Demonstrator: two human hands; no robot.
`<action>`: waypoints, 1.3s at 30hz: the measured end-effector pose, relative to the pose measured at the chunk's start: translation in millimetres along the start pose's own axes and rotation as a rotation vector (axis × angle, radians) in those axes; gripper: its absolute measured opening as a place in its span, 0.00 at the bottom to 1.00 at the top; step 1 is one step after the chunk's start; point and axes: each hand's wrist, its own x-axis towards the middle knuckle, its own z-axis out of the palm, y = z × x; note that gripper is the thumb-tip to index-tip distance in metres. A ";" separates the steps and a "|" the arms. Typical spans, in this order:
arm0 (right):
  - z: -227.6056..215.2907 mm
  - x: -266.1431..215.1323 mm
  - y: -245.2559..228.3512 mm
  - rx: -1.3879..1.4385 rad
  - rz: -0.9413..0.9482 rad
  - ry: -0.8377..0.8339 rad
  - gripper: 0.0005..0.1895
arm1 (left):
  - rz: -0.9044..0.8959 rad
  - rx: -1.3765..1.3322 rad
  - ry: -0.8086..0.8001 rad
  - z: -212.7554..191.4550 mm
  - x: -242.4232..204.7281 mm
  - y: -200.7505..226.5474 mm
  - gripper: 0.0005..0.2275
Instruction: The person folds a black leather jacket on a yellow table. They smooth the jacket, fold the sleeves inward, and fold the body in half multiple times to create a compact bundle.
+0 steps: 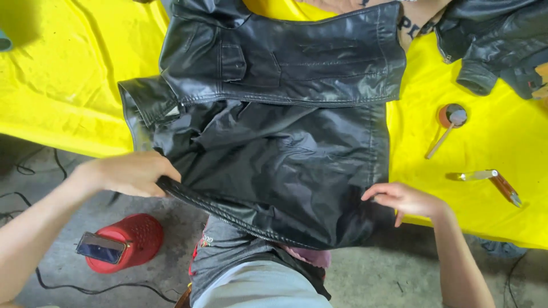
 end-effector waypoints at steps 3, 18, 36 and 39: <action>4.2 8.8 -10.9 -0.072 0.178 -0.055 0.16 | -0.066 0.062 -0.109 30.2 23.3 -16.1 0.04; -98.7 89.3 -154.5 -0.443 -0.206 0.648 0.17 | -0.111 -0.546 1.081 -147.5 152.5 -139.8 0.16; -236.1 264.2 -148.0 -0.635 0.093 1.185 0.39 | -0.666 -0.743 0.884 -212.4 277.5 -194.6 0.33; -239.8 273.8 -141.6 -0.691 0.064 1.274 0.40 | -0.660 -0.753 1.032 -201.4 297.8 -209.4 0.50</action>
